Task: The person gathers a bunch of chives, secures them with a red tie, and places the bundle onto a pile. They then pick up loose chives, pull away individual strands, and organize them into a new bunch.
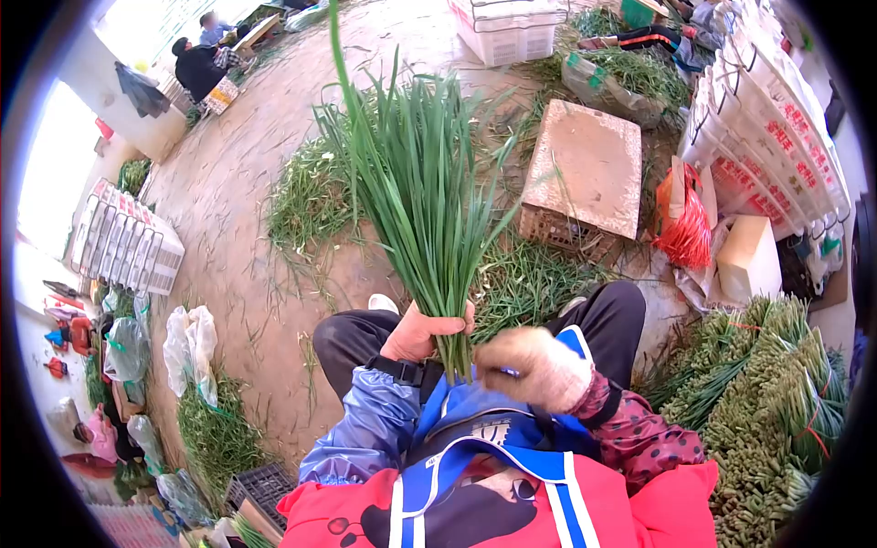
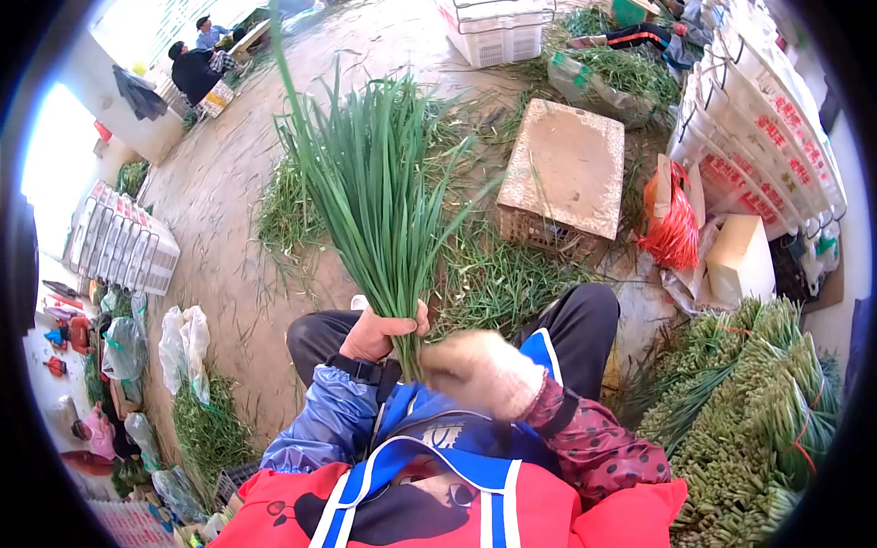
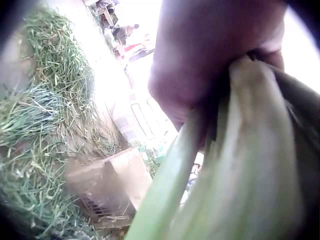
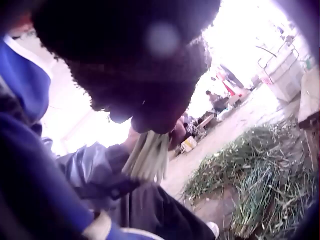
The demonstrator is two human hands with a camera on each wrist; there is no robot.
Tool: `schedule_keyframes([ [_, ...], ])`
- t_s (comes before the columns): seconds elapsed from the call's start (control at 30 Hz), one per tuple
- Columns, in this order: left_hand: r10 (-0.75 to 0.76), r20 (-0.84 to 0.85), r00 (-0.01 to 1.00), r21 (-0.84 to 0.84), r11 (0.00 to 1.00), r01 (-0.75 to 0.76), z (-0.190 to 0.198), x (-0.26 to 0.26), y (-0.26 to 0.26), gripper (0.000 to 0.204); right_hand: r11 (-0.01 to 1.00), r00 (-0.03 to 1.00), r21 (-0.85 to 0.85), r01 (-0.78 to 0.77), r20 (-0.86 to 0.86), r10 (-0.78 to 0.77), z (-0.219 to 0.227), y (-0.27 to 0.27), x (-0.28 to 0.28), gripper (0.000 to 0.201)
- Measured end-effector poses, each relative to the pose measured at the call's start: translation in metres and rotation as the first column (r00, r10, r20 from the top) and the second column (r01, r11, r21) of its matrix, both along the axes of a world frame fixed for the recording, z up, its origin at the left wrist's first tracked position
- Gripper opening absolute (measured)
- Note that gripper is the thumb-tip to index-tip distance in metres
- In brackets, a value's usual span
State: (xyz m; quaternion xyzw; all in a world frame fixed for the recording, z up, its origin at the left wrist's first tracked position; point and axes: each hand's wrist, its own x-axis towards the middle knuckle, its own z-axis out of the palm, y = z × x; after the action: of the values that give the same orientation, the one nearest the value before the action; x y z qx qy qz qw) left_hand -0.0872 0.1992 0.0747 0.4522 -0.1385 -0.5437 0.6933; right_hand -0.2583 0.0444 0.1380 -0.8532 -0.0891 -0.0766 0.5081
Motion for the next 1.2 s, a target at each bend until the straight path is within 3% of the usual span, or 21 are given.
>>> schedule_keyframes([
  [0.07,-0.027,0.049,0.998,-0.002,1.000,0.027,0.001,-0.001,-0.002,0.030,0.961,0.963,0.116,0.250,-0.135,-0.235,0.029,-0.004,0.007,0.009],
  [0.17,-0.077,0.110,0.991,-0.010,0.997,0.079,0.004,-0.008,-0.008,0.032,0.807,0.760,-0.015,0.591,-0.326,-0.562,0.044,-0.012,0.029,0.040],
  [0.23,-0.165,0.259,0.952,0.083,0.985,0.149,0.014,-0.017,-0.013,0.033,0.755,0.696,0.011,0.656,-0.394,-0.600,0.038,-0.019,0.047,0.059],
  [0.3,-0.237,0.397,0.887,0.183,0.967,0.177,0.017,-0.024,-0.011,0.033,0.639,0.755,0.409,0.651,-0.264,-0.600,0.002,-0.039,0.066,0.061],
  [0.37,-0.213,0.522,0.826,0.275,0.959,0.073,0.010,-0.017,-0.007,0.035,0.245,0.591,0.587,0.771,-0.519,-0.618,-0.032,-0.068,0.083,0.027],
  [0.43,-0.086,0.768,0.635,0.194,0.976,-0.102,0.002,-0.006,-0.002,0.048,0.116,0.601,0.651,0.750,-0.598,-0.530,-0.107,-0.126,0.080,0.021],
  [0.47,-0.116,0.910,0.399,0.191,0.969,-0.154,0.002,0.004,0.002,0.056,0.144,0.579,0.613,0.777,-0.606,-0.546,-0.129,-0.155,0.065,0.022],
  [0.53,-0.339,0.938,-0.078,0.306,0.911,-0.277,0.016,0.021,0.010,0.073,0.586,0.552,0.010,0.810,-0.351,-0.757,-0.186,-0.228,0.021,0.026],
  [0.6,-0.410,0.868,-0.281,0.306,0.887,-0.347,0.022,0.038,0.019,0.073,0.378,0.449,-0.570,0.730,-0.017,-0.893,-0.111,-0.209,-0.011,0.012],
  [0.63,-0.452,0.821,-0.350,0.319,0.870,-0.375,0.026,0.044,0.021,0.072,0.406,0.445,0.183,0.895,-0.385,-0.808,-0.105,-0.216,-0.022,0.013],
  [0.67,-0.476,0.775,-0.416,0.318,0.862,-0.394,0.026,0.050,0.024,0.072,-0.183,0.446,0.725,0.664,-0.581,-0.681,-0.099,-0.223,-0.033,0.016],
  [0.7,-0.496,0.723,-0.481,0.314,0.856,-0.411,0.026,0.056,0.027,0.072,-0.207,0.375,0.751,0.627,-0.524,-0.765,-0.093,-0.230,-0.041,0.014],
  [0.73,-0.504,0.688,-0.522,0.304,0.854,-0.423,0.025,0.062,0.029,0.070,-0.169,0.391,0.810,0.561,-0.439,-0.809,-0.085,-0.234,-0.050,0.011],
  [0.77,-0.514,0.661,-0.548,0.307,0.850,-0.427,0.027,0.066,0.030,0.069,-0.211,0.235,0.721,0.660,-0.464,-0.854,-0.077,-0.237,-0.054,0.016],
  [0.83,-0.508,0.572,-0.644,0.286,0.860,-0.423,0.030,0.073,0.030,0.069,-0.076,0.166,0.586,0.807,-0.348,-0.923,-0.031,-0.205,-0.046,0.021],
  [0.97,-0.474,0.483,-0.737,0.326,0.878,-0.351,0.040,0.073,0.015,0.067,0.546,0.559,0.181,0.818,-0.027,-0.829,0.009,-0.126,-0.001,0.033],
  [1.03,-0.428,0.454,-0.781,0.352,0.892,-0.284,0.053,0.065,0.003,0.067,0.789,0.787,0.022,0.614,0.062,-0.614,0.024,-0.075,0.018,0.067],
  [1.07,-0.406,0.464,-0.788,0.369,0.897,-0.245,0.061,0.058,-0.004,0.063,0.877,0.876,0.042,0.479,-0.079,-0.475,0.045,-0.056,0.023,0.082],
  [1.1,-0.341,0.481,-0.808,0.359,0.917,-0.173,0.071,0.052,-0.011,0.054,0.904,0.898,-0.085,0.420,0.181,-0.401,0.019,-0.040,0.041,0.093],
  [1.13,-0.276,0.496,-0.823,0.318,0.940,-0.124,0.079,0.048,-0.016,0.048,0.926,0.939,-0.172,0.336,0.142,-0.314,0.013,-0.030,0.053,0.099],
  [1.2,-0.159,0.517,-0.841,0.241,0.970,-0.035,0.091,0.044,-0.022,0.038,0.916,0.942,-0.219,0.335,0.056,-0.331,0.000,-0.018,0.065,0.101],
])
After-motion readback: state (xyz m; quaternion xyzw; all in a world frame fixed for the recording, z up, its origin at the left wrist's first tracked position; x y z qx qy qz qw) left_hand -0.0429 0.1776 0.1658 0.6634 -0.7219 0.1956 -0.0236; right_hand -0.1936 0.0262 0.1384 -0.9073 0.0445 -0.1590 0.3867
